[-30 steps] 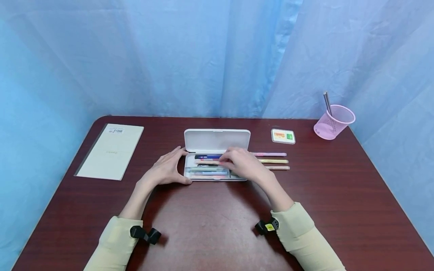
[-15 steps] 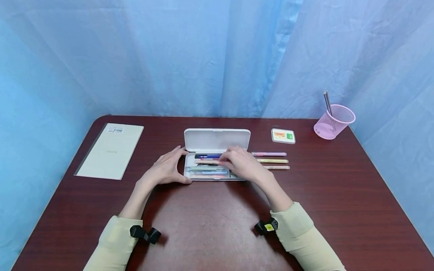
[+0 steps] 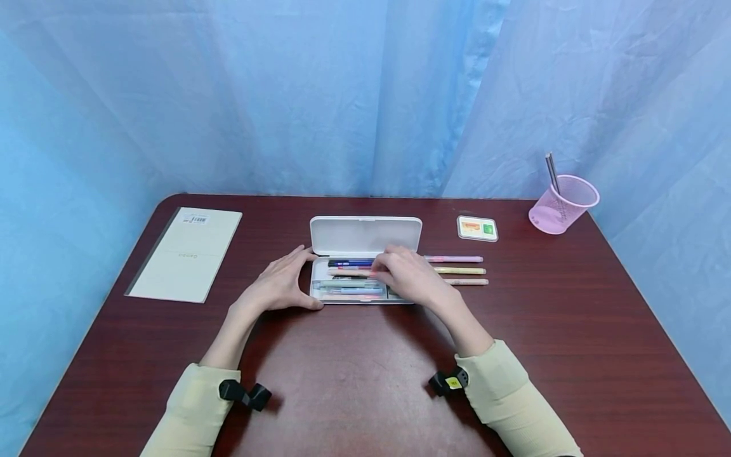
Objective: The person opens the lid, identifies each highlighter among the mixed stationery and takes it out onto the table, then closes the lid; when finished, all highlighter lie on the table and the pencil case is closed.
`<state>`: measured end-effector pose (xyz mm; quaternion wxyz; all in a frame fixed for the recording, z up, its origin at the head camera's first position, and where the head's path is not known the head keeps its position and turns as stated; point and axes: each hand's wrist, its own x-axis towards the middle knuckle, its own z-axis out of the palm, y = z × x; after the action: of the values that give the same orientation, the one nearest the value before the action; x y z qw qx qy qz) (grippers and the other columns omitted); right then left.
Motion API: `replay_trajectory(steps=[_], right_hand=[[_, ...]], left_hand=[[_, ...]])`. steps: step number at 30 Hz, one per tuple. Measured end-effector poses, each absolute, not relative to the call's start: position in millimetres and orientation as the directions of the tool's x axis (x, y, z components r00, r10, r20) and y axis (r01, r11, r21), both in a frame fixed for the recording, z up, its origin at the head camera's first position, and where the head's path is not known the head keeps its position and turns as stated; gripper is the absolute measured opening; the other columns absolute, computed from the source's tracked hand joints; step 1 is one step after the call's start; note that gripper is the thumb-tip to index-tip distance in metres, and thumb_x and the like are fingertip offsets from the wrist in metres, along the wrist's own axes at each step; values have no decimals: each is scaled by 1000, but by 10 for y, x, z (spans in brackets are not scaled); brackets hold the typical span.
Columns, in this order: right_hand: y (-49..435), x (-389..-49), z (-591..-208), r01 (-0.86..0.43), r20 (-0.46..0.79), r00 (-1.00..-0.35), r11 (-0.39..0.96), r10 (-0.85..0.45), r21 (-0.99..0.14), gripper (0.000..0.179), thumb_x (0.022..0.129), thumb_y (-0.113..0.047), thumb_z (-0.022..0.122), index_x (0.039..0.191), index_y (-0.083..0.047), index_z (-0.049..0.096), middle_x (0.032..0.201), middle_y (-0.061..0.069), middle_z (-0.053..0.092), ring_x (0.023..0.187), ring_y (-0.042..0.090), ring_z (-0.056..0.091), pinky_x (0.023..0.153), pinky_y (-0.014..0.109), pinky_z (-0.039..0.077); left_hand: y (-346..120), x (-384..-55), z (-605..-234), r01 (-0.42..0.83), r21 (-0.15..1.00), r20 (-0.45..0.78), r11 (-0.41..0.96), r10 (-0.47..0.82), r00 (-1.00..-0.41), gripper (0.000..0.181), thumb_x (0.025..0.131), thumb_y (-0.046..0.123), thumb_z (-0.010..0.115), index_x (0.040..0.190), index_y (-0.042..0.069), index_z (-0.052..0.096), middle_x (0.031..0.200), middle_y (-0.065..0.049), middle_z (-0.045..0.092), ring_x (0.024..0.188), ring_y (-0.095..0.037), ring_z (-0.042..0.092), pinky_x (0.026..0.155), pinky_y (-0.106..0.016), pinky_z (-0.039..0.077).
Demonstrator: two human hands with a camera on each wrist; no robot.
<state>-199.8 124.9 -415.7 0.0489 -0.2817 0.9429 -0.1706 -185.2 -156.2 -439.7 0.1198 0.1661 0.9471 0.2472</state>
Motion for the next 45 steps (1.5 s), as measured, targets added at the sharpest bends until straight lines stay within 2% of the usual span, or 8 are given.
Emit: replay_trajectory(steps=[26,36,45], right_hand=[[1248,-1998,-4169,-478,-7,-860,810,-510,-339,10,98,-22,69,98,-14,76,94,1,65,86,19,62,75,37,54],[1252,-2009,-4174,-466,-43,-858,811,-512,-354,11,100,-22,67,101,-16,76,95,-1,69,88,18,66,75,40,56],[1263,-2013,-4188,-490,-15,-851,804,-525,-337,12,100,-21,68,101,-16,78,96,-1,71,88,19,67,77,40,56]], left_hand=[[-1560,-1843,-4395,256,511,-141,820,374,-917,95,69,43,90,146,8,48,165,-18,37,159,-36,25,122,-63,31],[-1553,-1842,-4391,255,509,-145,822,374,-916,96,69,44,90,147,8,47,165,-18,37,159,-35,25,122,-62,32],[-1555,-1846,-4388,253,507,-149,824,373,-916,96,70,44,90,147,8,47,165,-19,37,159,-36,25,122,-63,31]])
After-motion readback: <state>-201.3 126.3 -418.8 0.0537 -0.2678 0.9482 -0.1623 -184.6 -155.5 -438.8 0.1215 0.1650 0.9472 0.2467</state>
